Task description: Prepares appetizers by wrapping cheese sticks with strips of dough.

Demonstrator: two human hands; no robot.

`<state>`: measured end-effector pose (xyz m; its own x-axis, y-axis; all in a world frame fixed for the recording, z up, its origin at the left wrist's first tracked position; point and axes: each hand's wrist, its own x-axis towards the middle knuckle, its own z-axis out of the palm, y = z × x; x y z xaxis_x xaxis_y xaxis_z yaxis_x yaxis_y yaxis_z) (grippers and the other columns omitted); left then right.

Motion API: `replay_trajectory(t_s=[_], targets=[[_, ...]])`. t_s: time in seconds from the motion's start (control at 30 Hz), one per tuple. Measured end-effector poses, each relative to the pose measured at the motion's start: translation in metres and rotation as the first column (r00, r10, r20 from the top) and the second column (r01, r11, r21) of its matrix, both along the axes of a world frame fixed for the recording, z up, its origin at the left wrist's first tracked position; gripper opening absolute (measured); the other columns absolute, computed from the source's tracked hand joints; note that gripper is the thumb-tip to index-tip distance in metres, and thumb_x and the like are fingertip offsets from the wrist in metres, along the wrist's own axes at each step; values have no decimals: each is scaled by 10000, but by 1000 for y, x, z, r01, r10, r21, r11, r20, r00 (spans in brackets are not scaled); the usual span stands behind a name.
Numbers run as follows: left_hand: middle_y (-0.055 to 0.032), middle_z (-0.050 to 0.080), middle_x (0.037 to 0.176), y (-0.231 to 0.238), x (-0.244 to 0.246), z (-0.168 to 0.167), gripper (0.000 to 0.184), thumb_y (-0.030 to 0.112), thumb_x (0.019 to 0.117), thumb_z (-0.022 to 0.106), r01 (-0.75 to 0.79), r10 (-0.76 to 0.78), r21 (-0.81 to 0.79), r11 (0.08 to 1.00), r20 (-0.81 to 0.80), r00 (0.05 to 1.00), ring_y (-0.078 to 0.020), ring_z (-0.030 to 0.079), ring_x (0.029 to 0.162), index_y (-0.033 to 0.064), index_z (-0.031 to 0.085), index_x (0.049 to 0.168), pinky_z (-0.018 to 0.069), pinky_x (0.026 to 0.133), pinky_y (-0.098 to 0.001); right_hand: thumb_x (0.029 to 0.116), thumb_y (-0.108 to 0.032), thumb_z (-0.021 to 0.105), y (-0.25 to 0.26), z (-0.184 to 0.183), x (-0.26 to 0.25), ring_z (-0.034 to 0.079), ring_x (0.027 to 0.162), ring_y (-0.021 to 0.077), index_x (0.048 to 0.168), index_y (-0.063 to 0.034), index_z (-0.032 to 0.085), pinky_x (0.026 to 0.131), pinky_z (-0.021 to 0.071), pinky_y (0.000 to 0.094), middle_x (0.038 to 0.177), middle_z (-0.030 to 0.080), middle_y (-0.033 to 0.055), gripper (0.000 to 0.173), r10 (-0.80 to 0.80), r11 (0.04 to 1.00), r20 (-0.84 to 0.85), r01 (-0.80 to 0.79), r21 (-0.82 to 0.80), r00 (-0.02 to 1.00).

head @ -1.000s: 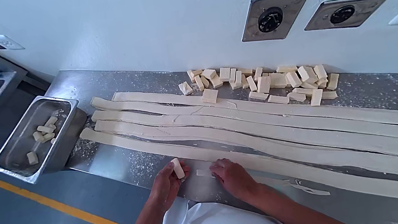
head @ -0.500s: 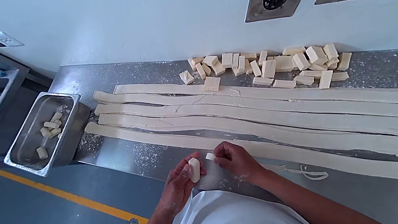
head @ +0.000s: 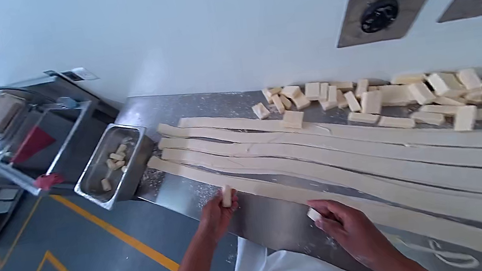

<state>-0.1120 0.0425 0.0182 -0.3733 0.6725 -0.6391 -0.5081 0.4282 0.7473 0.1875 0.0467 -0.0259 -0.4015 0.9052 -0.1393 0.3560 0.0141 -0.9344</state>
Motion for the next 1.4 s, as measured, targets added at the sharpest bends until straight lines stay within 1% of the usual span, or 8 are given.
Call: replay_trajectory(t_s=[0.27,0.4,0.57,0.63,0.73,0.93,1.1,1.4], targets=[[-138,543,1293,62,-172,58,532,370,1120,352,-337,435,287,896,-421,796,-153,584,1083,-16,323,1485,482,950,-301,906,37,632,-3,22,13,690,782,72,1246,86,602,740,603,256,974,700,61,345,-33,964,-198,-21,-266,980],[-209,638,1287,30,-70,-10,348,45,1033,497,269,-50,271,924,-614,788,-205,646,1154,-123,519,1336,529,1010,-378,887,109,636,3,34,0,741,852,102,1206,64,601,793,647,310,1005,733,3,324,-102,984,-416,30,-175,903],[-233,683,1246,-7,112,-16,406,49,932,678,825,-539,338,454,-633,556,-203,660,1192,-152,607,1277,498,1074,-353,885,-98,759,22,35,0,673,1124,60,1075,-66,753,994,568,274,1144,738,-16,192,-11,961,-388,117,250,922],[-90,701,859,-7,137,-4,233,108,1006,592,753,-487,386,533,-588,646,-54,645,794,-103,690,1011,528,769,-247,964,-276,699,32,34,0,682,1119,71,1157,-39,720,980,573,271,1167,738,6,306,-20,956,-381,130,265,924],[-53,705,908,-3,133,20,251,84,1064,456,513,-437,407,756,-270,858,-85,695,826,-101,621,1103,604,805,-298,983,-530,598,30,21,1,690,1060,70,1410,15,534,917,582,282,1207,718,-7,695,67,995,-411,-92,-43,909],[-51,738,895,21,119,21,299,223,1134,293,4,-42,198,980,188,981,-151,743,814,18,508,1171,622,756,-301,1028,-264,577,1,5,60,604,634,36,979,2,696,627,527,236,779,677,-1,295,225,925,-106,-247,-289,968],[-48,743,889,29,126,-23,263,211,1137,287,-181,164,82,980,184,969,-133,748,754,20,467,1156,625,681,-276,969,-210,667,-20,20,188,640,845,297,869,80,733,801,522,458,869,663,202,314,68,996,288,-51,-68,955],[-64,774,949,-9,171,-74,173,27,1086,388,142,-145,28,989,273,951,-171,767,866,21,481,1231,635,777,-330,912,-167,740,-23,7,270,658,1041,449,983,32,782,966,461,656,1009,714,257,216,-226,971,562,232,61,796]])
